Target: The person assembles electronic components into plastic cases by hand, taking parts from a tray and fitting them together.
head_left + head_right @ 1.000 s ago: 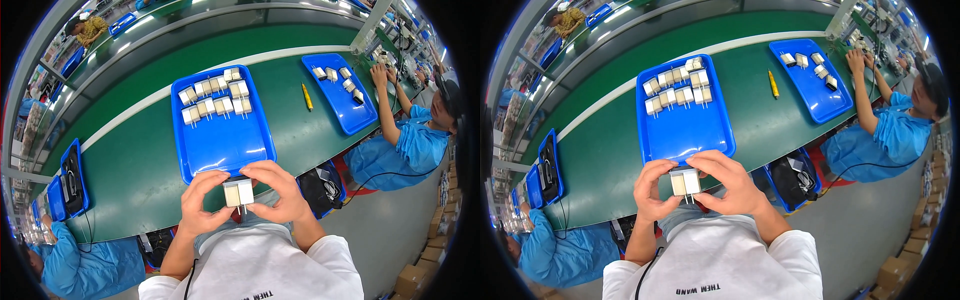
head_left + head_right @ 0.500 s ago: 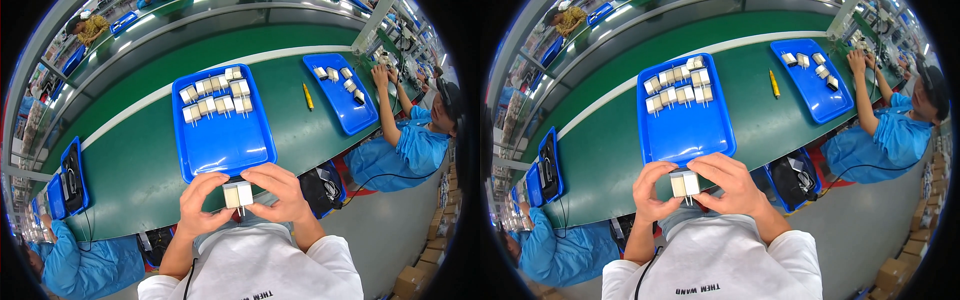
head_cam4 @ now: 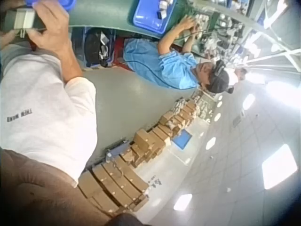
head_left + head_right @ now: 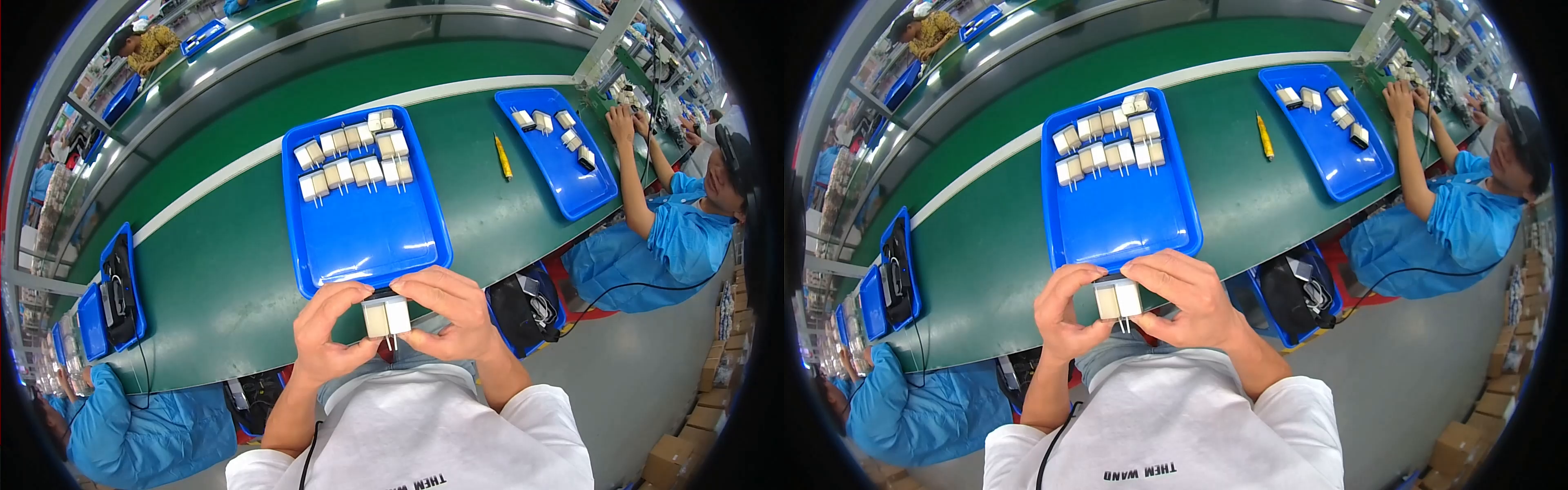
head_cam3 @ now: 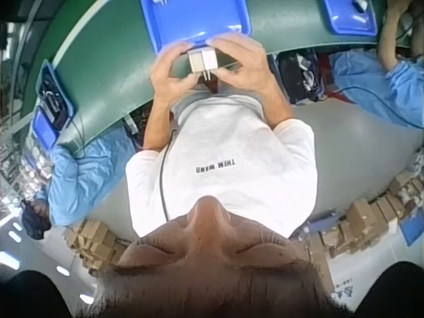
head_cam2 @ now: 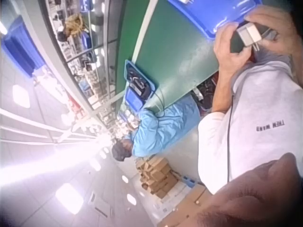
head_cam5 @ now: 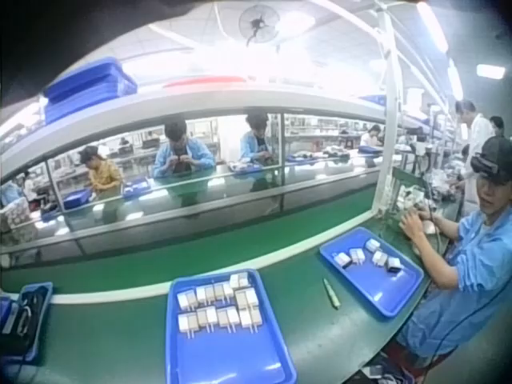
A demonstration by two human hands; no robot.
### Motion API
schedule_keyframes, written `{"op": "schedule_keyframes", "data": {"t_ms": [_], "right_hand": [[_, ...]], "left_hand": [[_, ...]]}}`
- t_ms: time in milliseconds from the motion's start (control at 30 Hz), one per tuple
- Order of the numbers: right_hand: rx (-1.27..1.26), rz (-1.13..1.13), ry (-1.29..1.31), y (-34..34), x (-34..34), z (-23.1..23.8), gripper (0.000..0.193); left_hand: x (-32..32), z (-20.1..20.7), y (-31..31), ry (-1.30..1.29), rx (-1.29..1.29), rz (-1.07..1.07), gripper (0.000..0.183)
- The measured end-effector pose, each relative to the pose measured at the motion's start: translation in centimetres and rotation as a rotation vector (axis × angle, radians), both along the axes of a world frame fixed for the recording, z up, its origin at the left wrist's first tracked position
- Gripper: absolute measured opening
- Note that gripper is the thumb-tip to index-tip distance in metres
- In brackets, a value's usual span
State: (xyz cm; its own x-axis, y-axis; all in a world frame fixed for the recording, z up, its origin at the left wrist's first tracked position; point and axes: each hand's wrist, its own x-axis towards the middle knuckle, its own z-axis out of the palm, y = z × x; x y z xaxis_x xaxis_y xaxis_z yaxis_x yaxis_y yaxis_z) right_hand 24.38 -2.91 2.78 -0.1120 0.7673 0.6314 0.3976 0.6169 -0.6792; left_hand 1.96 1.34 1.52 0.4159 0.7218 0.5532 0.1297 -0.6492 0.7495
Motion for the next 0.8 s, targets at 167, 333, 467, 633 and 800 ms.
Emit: {"op": "schedule_keyframes", "data": {"t_ms": [167,333,467,633,800], "right_hand": [[-0.035,-0.003,0.019,0.0,-0.2,-0.2,0.051],[-0.088,0.030,0.023,-0.1,0.3,-0.5,0.060],[-0.265,0.171,0.431,0.2,-0.5,-1.2,0.078],[-0.257,0.103,0.311,0.2,-1.4,-2.1,0.083],[-0.235,0.005,0.255,-0.2,-1.7,-2.2,0.070]], "left_hand": [[0.0,-0.3,-0.1,0.007,-0.004,0.014,0.055],[0.3,-1.2,-0.4,0.002,-0.046,0.003,0.055],[1.3,-2.3,-1.3,-0.493,-0.547,-0.116,0.062],[3.7,-1.3,-1.9,-0.815,-1.023,-0.227,0.068],[4.7,-2.5,-3.4,-0.780,-1.050,-0.177,0.070]]}}
